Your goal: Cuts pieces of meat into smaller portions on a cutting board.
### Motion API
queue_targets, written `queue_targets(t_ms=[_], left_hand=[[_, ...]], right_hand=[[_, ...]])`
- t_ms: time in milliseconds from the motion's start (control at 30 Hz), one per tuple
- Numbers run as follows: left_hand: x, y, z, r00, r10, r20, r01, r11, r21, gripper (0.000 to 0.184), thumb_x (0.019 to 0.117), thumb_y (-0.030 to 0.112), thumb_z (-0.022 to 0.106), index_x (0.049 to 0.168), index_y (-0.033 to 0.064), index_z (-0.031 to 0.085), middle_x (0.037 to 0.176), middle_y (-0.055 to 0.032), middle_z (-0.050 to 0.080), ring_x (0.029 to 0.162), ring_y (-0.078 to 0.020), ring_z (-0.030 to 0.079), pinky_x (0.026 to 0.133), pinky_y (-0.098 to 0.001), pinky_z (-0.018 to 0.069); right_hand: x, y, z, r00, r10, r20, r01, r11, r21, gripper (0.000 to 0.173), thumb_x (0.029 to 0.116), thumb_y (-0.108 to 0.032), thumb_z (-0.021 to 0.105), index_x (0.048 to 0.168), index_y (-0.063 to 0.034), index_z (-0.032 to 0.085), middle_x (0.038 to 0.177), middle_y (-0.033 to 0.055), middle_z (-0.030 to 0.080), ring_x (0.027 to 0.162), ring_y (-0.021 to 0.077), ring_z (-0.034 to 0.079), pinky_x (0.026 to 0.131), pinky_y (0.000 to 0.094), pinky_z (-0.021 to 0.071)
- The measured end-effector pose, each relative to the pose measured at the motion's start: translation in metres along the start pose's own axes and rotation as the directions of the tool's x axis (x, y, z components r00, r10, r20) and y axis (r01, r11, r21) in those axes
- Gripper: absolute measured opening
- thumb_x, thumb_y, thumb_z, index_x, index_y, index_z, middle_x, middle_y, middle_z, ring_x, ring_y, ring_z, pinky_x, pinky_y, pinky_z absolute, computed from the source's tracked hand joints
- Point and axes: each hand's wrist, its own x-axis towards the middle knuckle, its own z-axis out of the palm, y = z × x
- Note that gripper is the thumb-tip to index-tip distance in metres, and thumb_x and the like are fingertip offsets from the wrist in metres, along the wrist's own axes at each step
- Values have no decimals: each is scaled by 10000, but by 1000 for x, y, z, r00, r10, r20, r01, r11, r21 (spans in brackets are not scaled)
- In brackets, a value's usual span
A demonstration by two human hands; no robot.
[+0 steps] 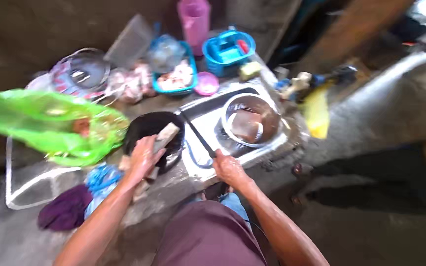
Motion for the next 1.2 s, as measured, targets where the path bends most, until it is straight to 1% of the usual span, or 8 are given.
queue_targets(t_ms=[100, 233, 400, 567, 700, 833, 967, 1200], left_hand=[[6, 2, 4, 998, -62, -27, 61, 997, -37, 715, 902, 483, 758, 1444, 67, 543, 1386, -232, 579, 1291, -461, 532, 1028, -635, 457], [18, 7, 13, 993, -29, -117, 21, 997, -70, 639, 915, 454, 759, 1391, 62, 587, 1335, -223, 606, 1246, -447, 562, 989, -625, 474], [30, 2, 20, 987, 1, -164, -21, 993, -118, 575, 931, 427, 748, 1353, 60, 613, 1314, -212, 621, 1224, -432, 576, 987, -608, 474], [34, -6, 32, 969, 42, -244, -67, 993, -93, 546, 916, 447, 748, 1280, 52, 651, 1243, -206, 650, 1162, -428, 608, 946, -597, 499], [37, -7, 34, 960, 56, -273, -82, 993, -85, 526, 914, 454, 743, 1246, 51, 676, 1219, -205, 662, 1140, -426, 621, 929, -589, 506], [40, -10, 39, 948, 78, -308, -114, 989, -99, 476, 897, 414, 758, 1183, 39, 699, 1188, -202, 669, 1118, -421, 629, 919, -570, 517], [39, -9, 35, 959, 86, -268, -121, 986, -115, 468, 891, 367, 770, 1205, 28, 695, 1223, -215, 661, 1147, -425, 624, 938, -582, 518], [41, -10, 39, 956, 93, -278, -130, 985, -115, 458, 883, 402, 766, 1179, 57, 713, 1203, -188, 668, 1140, -413, 622, 928, -569, 519]], right_hand=[[20, -19, 4, 998, 1, 58, 4, 996, -91, 407, 1084, -260, 390, 1407, -43, 510, 1114, 250, 704, 1096, 426, 690, 940, 604, 526], [42, -41, 10, 992, -32, 118, 55, 978, -202, 400, 1086, -270, 382, 1396, -54, 514, 1096, 240, 707, 1084, 426, 693, 920, 605, 528], [57, -60, 10, 989, -11, 150, 57, 952, -302, 405, 1092, -286, 360, 1398, -68, 511, 1078, 237, 714, 1069, 429, 703, 906, 603, 536], [68, -69, 7, 983, -6, 181, 73, 928, -366, 409, 1097, -284, 342, 1409, -72, 499, 1060, 236, 716, 1055, 428, 707, 891, 595, 540], [73, -77, 7, 980, 12, 197, 75, 901, -428, 394, 1087, -239, 340, 1410, -62, 481, 1046, 232, 718, 1028, 428, 717, 851, 590, 553], [81, -89, 3, 958, 87, 275, 53, 884, -465, 410, 1087, -222, 350, 1459, -63, 421, 1094, 235, 707, 1058, 430, 708, 863, 591, 551], [93, -96, -6, 926, 111, 360, 65, 894, -444, 437, 1079, -228, 393, 1472, -37, 406, 1150, 266, 681, 1115, 450, 679, 904, 613, 536], [118, -90, 11, 932, 84, 352, 66, 918, -392, 416, 1081, -252, 383, 1448, -58, 419, 1123, 232, 694, 1105, 415, 691, 900, 582, 544]])
